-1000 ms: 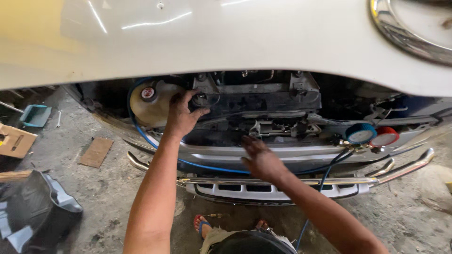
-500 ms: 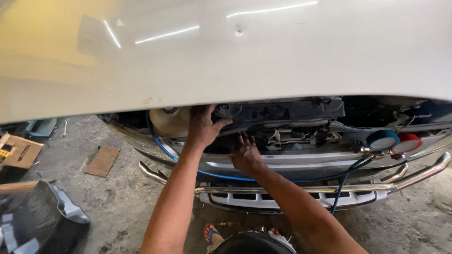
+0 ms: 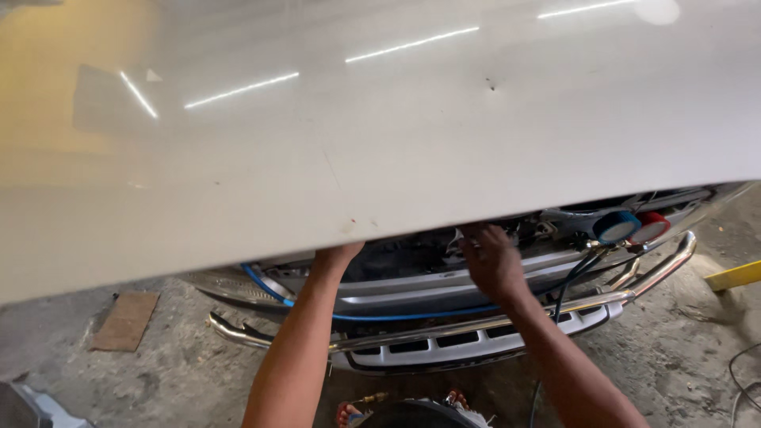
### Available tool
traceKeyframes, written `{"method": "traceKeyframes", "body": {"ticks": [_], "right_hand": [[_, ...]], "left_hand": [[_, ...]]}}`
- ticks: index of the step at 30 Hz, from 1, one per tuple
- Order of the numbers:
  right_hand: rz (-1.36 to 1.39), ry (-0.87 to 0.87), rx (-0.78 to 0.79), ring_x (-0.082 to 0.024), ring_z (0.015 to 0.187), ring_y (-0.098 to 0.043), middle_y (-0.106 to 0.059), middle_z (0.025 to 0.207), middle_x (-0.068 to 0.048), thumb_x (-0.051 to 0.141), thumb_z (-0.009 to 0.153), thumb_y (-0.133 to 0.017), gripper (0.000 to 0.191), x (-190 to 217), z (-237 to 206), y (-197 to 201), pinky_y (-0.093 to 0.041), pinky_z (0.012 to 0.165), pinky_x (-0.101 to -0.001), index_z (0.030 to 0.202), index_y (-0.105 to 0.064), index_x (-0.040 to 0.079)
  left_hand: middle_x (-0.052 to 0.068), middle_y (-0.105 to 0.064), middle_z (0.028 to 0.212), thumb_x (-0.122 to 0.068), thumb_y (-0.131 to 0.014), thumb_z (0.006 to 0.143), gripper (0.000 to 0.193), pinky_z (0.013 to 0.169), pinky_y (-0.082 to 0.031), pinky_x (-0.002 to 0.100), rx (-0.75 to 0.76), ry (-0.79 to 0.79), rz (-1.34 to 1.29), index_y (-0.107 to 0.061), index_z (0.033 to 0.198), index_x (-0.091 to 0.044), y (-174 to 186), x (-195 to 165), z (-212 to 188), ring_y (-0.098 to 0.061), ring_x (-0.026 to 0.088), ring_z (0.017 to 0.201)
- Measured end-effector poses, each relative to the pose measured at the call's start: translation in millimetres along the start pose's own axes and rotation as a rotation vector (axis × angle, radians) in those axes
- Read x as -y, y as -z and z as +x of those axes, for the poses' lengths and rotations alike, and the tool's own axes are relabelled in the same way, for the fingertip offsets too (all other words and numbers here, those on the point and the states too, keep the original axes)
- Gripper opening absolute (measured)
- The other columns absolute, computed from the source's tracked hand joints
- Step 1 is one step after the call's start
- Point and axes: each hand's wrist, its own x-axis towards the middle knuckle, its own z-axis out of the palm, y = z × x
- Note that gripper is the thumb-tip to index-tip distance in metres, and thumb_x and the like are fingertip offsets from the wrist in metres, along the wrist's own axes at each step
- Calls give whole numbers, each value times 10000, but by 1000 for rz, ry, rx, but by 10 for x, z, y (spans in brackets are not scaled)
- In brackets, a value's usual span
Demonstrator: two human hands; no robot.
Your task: The person works under the hood of a white car, using a wrench to tighten bolts on the air conditioning condenser. They connect and adjust refrigerant hoses and gauges, then retrieve a socket wrench from the car interior to continue tightening components.
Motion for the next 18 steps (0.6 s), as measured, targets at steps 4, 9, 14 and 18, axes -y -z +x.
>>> {"method": "traceKeyframes", "body": {"ticks": [4, 9, 14, 18], "right_hand": [[-29, -4, -115, -254, 959, -701, -744, 1005, -164, 174, 987, -605, 222, 151, 310, 336, -591, 812, -418, 1132, -715, 47], [-72, 227, -191, -269, 960, -701, -743, 1006, -169, 160, 982, -602, 220, 443, 1098, 388, -588, 812, -426, 1129, -717, 45], [-123, 379, -195, -284, 961, -701, -743, 1008, -175, 147, 976, -599, 218, 771, 1728, 191, -586, 812, -433, 1127, -718, 43], [-171, 466, -207, -296, 962, -700, -742, 1009, -179, 136, 972, -597, 217, 1037, 2064, -12, -584, 812, -439, 1125, -718, 42]], "left_hand": [[129, -681, 1233, -213, -708, 1002, 307, 957, -559, 430, -68, -43, -201, -631, 1274, -93, 131, 88, 110, -672, 313, 1151], [147, -676, 1245, -232, -698, 990, 344, 958, -551, 443, 22, 10, -216, -626, 1289, -78, 315, 112, 194, -659, 330, 1156], [165, -670, 1258, -251, -688, 978, 382, 959, -544, 455, 85, 43, -214, -621, 1304, -63, 340, 86, 249, -647, 348, 1161], [179, -666, 1268, -266, -679, 968, 413, 960, -538, 466, 137, 86, -232, -617, 1316, -51, 427, 22, 303, -636, 361, 1165]]}}
